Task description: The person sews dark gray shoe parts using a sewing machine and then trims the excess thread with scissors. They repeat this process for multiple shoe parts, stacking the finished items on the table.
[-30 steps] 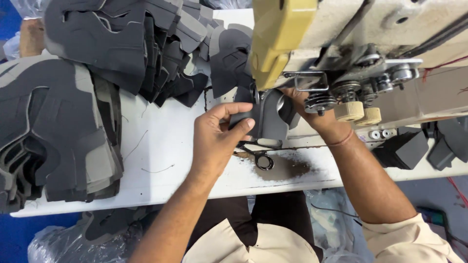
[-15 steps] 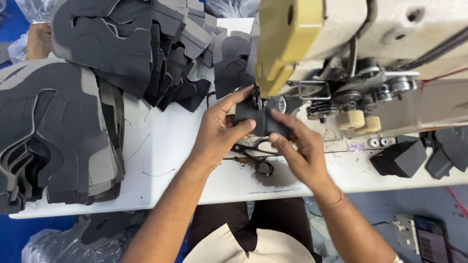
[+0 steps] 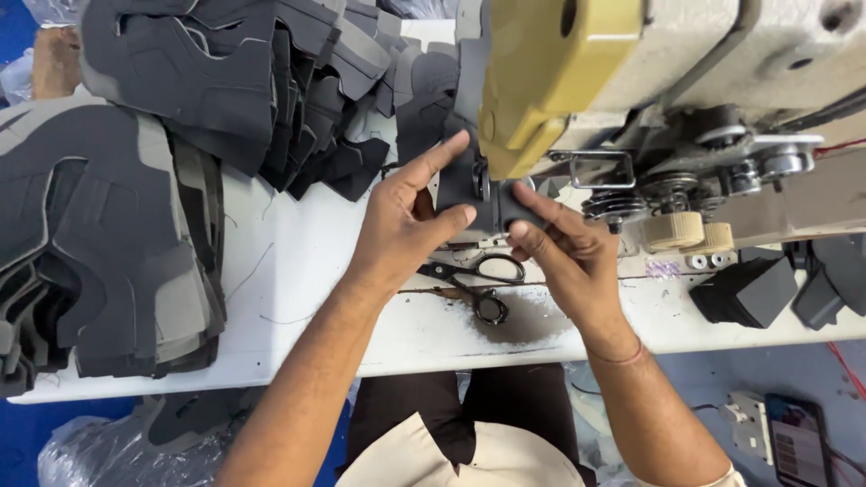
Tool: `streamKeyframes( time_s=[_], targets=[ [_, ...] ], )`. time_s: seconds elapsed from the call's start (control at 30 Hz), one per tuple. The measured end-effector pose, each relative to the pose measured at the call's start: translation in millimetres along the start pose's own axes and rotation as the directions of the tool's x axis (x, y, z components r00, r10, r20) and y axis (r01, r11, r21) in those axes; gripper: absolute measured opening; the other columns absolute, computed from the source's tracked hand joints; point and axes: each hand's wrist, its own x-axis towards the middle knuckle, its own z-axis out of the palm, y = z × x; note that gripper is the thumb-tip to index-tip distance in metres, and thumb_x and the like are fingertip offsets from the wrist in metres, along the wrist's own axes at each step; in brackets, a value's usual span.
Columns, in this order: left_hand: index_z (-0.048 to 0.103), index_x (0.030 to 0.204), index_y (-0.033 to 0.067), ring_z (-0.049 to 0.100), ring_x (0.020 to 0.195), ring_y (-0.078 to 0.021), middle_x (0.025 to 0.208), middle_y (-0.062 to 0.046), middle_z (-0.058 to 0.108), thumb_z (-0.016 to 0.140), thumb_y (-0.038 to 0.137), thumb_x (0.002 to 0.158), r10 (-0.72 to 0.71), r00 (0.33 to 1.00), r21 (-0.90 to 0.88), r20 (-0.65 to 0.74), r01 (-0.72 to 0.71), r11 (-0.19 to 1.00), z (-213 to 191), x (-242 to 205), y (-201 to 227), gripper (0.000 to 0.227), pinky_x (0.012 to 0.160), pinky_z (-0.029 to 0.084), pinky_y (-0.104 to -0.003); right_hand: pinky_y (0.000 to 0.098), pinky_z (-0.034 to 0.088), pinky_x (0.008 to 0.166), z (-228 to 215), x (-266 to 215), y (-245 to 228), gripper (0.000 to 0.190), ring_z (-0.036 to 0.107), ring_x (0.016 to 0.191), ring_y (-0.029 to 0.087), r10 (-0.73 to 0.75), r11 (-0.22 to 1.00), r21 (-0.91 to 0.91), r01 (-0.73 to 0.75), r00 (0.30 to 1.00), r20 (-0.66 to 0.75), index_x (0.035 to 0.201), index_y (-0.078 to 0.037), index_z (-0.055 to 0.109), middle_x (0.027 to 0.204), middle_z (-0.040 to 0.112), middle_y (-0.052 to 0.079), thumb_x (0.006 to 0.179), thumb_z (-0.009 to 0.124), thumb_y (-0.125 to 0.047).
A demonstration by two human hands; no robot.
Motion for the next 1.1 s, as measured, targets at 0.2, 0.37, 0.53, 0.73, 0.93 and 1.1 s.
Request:
streamKeyframes(
  time_s=[0.2,0.37,0.53,0.73,0.93,1.1],
  targets=[
    [0.056,0.152,0.006,0.042,0.069,0.0013,0.115,0.003,0.067,0.079,-0.001,0.083,0.012,0.999,0.001,-0.036,-0.012,1.0,-0.9,14.4,-11.0,0.073,0.061,0.039,-0.016,0.0219,0.05,0.077,-1.8,17.6,5.8,0.032,0.06,0.089,0.006,0.041,0.998,-0.04,-0.043,0.998,-0.054,0.128,0.001,0.069,0.104,0.069,0.001,0.098,0.073,-0.01],
    [0.054,0.153,0.0028,0.058,0.082,-0.001,0.12,-0.003,0.07,0.075,0.0,0.084,-0.016,0.998,-0.124,-0.06,0.008,0.992,2.9,21.3,-4.8,0.072,0.068,0.048,-0.017,0.023,0.052,0.089,-2.6,30.1,8.3,0.018,0.061,0.098,0.006,-0.072,0.987,-0.143,0.071,0.997,0.002,0.117,0.004,0.071,0.104,0.069,0.0,0.104,0.071,-0.01],
    [0.043,0.158,0.0046,0.064,0.114,-0.0092,0.144,-0.008,0.063,0.071,0.005,0.092,0.162,0.985,-0.027,-0.062,-0.163,0.986,-9.4,1.0,-6.9,0.072,0.091,0.054,-0.023,0.0262,0.048,0.067,7.5,-18.0,11.2,0.03,0.058,0.073,0.013,-0.275,0.846,-0.51,0.152,0.945,-0.174,0.117,0.0,0.06,0.082,0.061,0.002,0.095,0.077,-0.01],
    [0.051,0.151,0.0074,0.065,0.107,-0.0165,0.133,-0.011,0.069,0.077,0.013,0.093,0.311,0.883,0.394,-0.351,-0.162,0.905,-46.1,-9.0,-49.3,0.063,0.09,0.053,-0.029,0.0429,0.054,0.079,7.3,-62.2,39.3,0.045,0.063,0.096,0.033,-0.223,0.411,-0.805,0.428,0.903,0.367,0.123,-0.003,0.067,0.11,0.067,0.013,0.08,0.075,-0.015],
    [0.055,0.131,0.0027,0.06,0.114,-0.0366,0.124,-0.019,0.062,0.084,0.018,0.073,0.76,0.649,0.875,-0.037,-0.346,0.338,-46.8,41.3,-11.0,0.067,0.094,0.051,-0.045,0.0409,0.054,0.079,-6.0,-53.5,19.5,0.036,0.065,0.096,0.029,0.311,0.304,-0.927,0.221,0.896,0.316,0.115,-0.01,0.069,0.102,0.069,0.01,0.082,0.073,-0.025],
    [0.071,0.111,0.0082,0.068,0.101,-0.0315,0.108,-0.009,0.07,0.081,0.009,0.083,0.556,0.831,0.831,-0.004,-0.307,0.465,-70.6,56.6,-27.3,0.029,0.085,0.055,-0.042,0.0359,0.055,0.078,3.1,-98.3,76.0,0.04,0.063,0.088,0.019,0.442,0.793,-0.584,-0.174,0.824,0.355,0.115,-0.004,0.064,0.097,0.07,0.008,0.089,0.066,-0.033]
  ],
)
